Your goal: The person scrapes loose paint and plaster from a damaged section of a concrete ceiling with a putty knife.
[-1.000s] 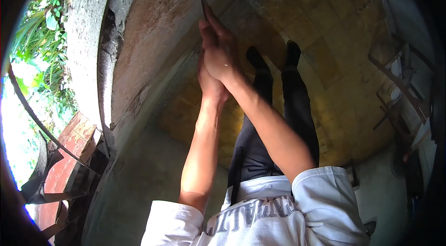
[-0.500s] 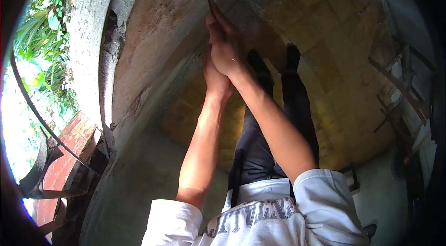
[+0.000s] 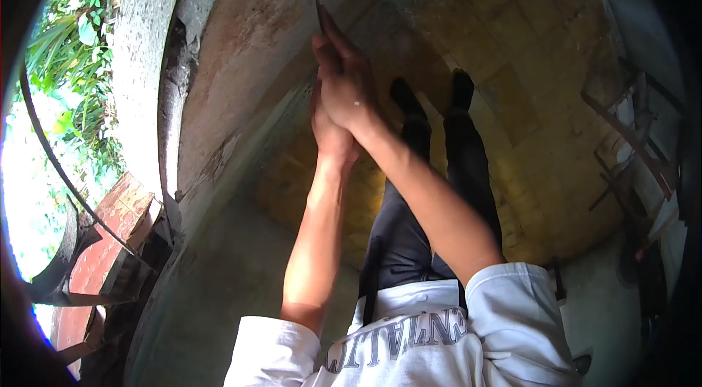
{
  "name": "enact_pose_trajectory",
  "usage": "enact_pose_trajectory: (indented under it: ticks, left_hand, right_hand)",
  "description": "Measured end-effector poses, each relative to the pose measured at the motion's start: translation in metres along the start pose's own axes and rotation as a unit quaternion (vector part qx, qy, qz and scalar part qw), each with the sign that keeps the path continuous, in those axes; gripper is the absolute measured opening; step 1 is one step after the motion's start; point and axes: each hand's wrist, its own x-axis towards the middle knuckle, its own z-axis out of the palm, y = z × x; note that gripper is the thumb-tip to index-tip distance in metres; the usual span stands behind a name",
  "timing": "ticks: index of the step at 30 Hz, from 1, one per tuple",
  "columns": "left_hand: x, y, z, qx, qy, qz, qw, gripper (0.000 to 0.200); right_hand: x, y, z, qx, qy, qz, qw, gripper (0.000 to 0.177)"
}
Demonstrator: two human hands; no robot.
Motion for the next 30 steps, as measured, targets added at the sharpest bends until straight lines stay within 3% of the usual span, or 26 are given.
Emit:
enact_pose_trajectory:
  ticks: [3,6,11,14,17,21,24,30]
  left_hand:
    - [0.019,-0.001,0.012,0.057,-0.006,-0.001,0.998,0.045]
    - [0.021,-0.006,0.013,0.070,-0.016,0.004,0.997,0.044]
    - [-0.003,0.006,0.022,0.012,0.003,0.001,1.000,0.042]
    - [0.008,-0.006,0.011,0.136,-0.011,0.006,0.991,0.044]
    - [0.007,-0.009,0.011,0.160,0.007,0.009,0.987,0.046]
    - [-0.005,0.000,0.007,-0.014,-0.015,0.021,1.000,0.045]
    - [0.001,0.007,0.010,0.131,0.005,0.025,0.991,0.045]
    - [-0.001,0.004,0.016,0.051,0.001,0.010,0.999,0.046]
  right_hand:
    - [0.021,0.004,-0.006,-0.019,0.024,-0.045,0.999,0.045]
    - [0.022,-0.009,-0.018,-0.005,-0.011,0.052,0.999,0.046]
    - [0.008,-0.024,-0.016,0.030,-0.034,0.056,0.997,0.045]
    - [0.013,-0.021,-0.023,0.046,-0.041,0.027,0.998,0.046]
    - [0.014,-0.017,-0.022,0.063,-0.042,0.032,0.997,0.046]
    - [0.002,-0.022,-0.006,0.044,-0.024,0.032,0.998,0.046]
    - [0.013,-0.022,-0.011,0.059,-0.026,0.044,0.997,0.046]
    - [0.012,-0.027,-0.015,0.057,-0.037,0.060,0.996,0.046]
